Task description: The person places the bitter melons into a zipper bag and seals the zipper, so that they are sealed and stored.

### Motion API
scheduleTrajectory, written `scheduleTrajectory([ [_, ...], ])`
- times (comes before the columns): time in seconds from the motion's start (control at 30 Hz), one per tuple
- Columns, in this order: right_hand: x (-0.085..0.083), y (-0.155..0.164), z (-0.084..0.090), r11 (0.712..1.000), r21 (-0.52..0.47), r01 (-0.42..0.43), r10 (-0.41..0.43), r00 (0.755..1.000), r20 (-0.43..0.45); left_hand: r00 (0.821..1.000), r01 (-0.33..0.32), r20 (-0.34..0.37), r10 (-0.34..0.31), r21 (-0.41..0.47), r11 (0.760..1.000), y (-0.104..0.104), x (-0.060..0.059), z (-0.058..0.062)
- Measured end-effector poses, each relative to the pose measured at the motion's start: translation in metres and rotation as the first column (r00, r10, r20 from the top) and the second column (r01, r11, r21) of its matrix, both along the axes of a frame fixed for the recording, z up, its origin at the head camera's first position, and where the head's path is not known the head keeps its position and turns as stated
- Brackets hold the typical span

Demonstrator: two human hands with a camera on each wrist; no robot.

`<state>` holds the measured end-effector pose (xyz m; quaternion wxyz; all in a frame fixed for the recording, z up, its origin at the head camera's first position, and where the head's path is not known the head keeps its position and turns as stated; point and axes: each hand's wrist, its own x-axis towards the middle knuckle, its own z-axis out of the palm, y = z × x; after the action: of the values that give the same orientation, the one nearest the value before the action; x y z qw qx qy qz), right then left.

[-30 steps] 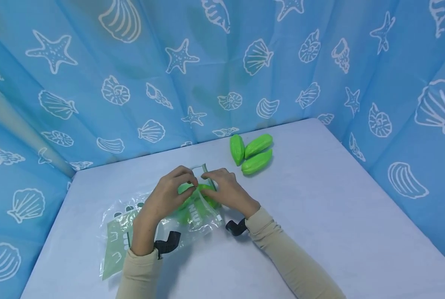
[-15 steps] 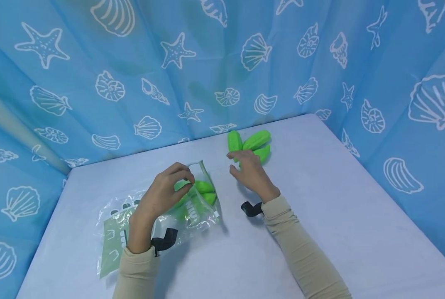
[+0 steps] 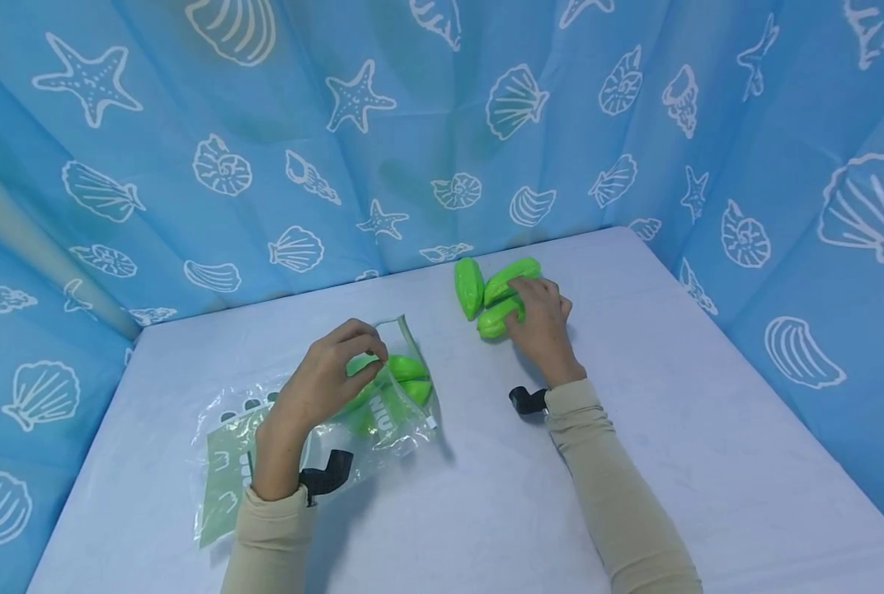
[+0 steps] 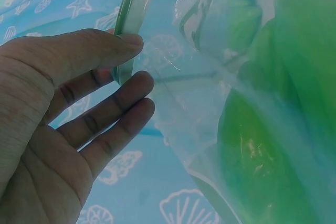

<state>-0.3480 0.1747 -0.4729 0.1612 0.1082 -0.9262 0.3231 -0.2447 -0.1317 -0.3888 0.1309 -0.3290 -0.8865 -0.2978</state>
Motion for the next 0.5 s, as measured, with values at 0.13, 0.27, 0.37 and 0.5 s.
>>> scheduleTrajectory([
  [0.13,-0.009,0.018,-0.001,0.999,-0.032,0.025,-0.023,0.999,0.048,1.000,-0.003,0.002,0.003,0.005,1.000,0.001,-0.001,0.000],
  [0.27,-0.015,0.035,-0.005,0.999,0.025,-0.020,0.016,0.990,0.142,1.000,-0.002,0.016,0.002,0.003,1.000,0.001,-0.001,-0.001],
  [0.37,-0.019,0.042,-0.011,0.984,0.122,-0.129,0.097,0.966,0.238,1.000,-0.005,0.019,0.005,0.003,1.000,0.000,-0.001,-0.002],
  [0.5,-0.019,0.044,-0.019,0.968,0.154,-0.199,0.149,0.947,0.286,1.000,-0.004,0.009,0.004,-0.006,1.000,0.000,-0.001,-0.004],
])
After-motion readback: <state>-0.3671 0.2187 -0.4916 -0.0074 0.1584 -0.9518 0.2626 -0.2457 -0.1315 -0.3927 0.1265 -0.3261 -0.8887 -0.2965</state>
